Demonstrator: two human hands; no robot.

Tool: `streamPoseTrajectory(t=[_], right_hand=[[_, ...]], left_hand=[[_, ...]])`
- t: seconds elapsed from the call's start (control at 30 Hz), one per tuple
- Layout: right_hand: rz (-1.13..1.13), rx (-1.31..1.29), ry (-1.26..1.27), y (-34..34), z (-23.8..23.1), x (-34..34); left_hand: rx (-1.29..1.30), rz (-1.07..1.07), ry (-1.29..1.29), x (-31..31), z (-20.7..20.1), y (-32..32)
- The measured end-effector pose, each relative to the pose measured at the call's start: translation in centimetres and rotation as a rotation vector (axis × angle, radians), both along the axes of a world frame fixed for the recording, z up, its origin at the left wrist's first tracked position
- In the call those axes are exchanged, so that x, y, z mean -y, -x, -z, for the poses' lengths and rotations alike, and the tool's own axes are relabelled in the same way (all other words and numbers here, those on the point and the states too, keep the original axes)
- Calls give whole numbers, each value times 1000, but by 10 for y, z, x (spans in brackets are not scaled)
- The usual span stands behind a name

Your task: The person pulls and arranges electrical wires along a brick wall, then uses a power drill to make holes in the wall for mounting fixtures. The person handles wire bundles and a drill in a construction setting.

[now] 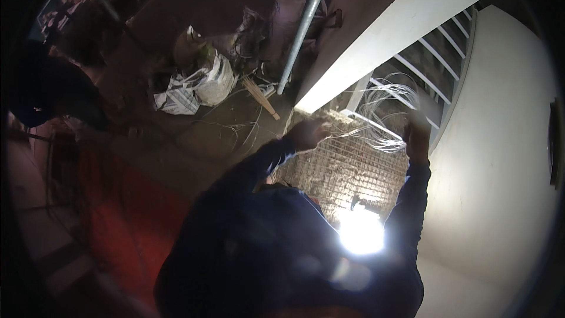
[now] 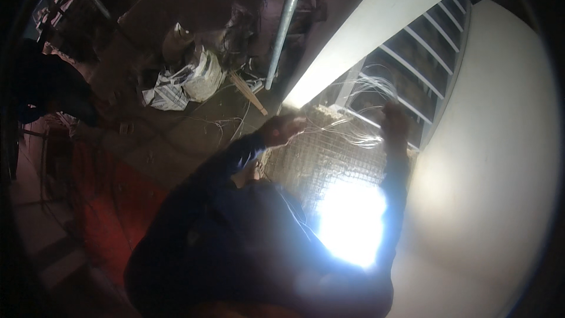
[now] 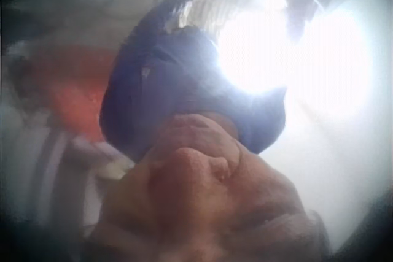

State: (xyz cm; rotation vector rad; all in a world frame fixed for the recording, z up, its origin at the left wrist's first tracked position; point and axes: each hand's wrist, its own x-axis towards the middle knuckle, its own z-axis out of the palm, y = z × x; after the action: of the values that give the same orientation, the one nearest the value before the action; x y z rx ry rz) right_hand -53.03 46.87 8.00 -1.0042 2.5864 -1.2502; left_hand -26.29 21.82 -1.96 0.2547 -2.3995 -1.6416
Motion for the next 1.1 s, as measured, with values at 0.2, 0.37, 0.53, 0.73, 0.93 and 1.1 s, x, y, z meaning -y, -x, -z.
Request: streamPoseTrajectory(t=[0.2,0.37,0.53,0.73,0.93,1.1], right_hand=[[296,341,232,33,-29,-37],[120,328,501,-32,-49,13],[-3,321,468,-76,-91,48],[-1,156,349,-61,-84,31],[120,-789,144,53,-53,-30],[343,-1018,-25,162,-60,-133]], left_hand=[[77,-88,184,23,-6,-63],[-357,-310,532,40,-19,-23],[-139,-45,115,-3,-10,13],[-342,-207,39,7,-31,-29],[-224,95,135,65,-78,-113],[141,-180,-24,147,-69,-239]])
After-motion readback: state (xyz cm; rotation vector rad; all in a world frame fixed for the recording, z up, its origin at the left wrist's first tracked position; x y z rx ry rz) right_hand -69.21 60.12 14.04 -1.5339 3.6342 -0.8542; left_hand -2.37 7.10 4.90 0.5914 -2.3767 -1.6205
